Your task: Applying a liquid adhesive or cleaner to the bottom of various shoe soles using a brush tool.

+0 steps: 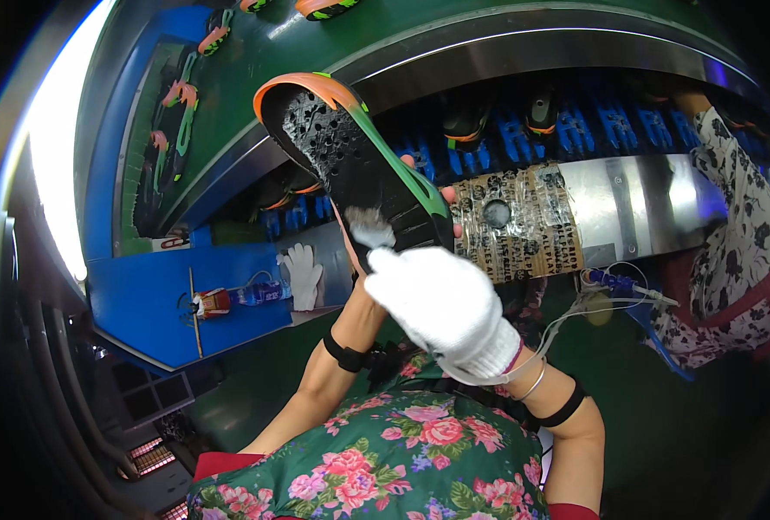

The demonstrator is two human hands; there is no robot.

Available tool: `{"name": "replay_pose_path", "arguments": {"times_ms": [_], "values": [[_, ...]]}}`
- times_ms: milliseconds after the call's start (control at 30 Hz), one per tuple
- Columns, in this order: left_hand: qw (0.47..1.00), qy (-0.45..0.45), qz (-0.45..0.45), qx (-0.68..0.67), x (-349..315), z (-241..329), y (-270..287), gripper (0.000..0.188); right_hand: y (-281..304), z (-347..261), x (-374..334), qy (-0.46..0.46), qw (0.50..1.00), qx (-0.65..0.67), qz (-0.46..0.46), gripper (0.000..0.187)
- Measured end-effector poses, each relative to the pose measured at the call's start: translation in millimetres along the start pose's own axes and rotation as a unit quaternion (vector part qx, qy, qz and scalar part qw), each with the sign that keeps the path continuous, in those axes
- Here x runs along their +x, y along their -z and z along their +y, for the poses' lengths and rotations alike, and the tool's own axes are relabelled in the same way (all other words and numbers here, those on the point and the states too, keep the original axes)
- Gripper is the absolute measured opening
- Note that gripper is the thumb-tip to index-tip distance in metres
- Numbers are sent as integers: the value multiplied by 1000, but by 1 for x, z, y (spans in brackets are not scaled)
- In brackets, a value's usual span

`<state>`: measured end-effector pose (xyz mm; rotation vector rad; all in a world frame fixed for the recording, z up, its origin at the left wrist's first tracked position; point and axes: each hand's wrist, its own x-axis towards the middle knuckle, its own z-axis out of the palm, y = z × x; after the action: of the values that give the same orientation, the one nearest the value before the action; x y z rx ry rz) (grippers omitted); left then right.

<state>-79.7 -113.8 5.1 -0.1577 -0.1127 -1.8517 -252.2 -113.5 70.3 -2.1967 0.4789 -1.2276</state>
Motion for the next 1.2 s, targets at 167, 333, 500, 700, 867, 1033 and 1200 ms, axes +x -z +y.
{"name": "replay_pose_path", "arguments": {"times_ms": [167, 333, 500, 700, 867, 1033, 1200], "values": [[999, -15, 28, 15, 0, 7, 1, 110, -2, 1, -4, -76, 985, 144, 48, 28], [995, -77, 57, 23, -1, 1, -4, 115, -1, 0, -7, 24, 999, 42, -22, 36], [993, -98, 59, 43, -4, 1, -9, 117, 1, -2, -12, -81, 985, 142, 50, 27], [990, -96, 69, 81, -8, 7, -3, 119, 1, 1, -22, -38, 990, 134, -12, 30], [992, -58, 61, 91, -16, 13, -4, 125, 0, 4, -25, -162, 968, 182, 64, 23], [992, -22, 63, 106, -24, 19, -4, 126, 4, 2, -26, -75, 977, 194, -57, 28], [989, 20, 27, 142, -27, 28, 3, 129, 3, 4, -23, -104, 984, 147, -12, 24]]}}
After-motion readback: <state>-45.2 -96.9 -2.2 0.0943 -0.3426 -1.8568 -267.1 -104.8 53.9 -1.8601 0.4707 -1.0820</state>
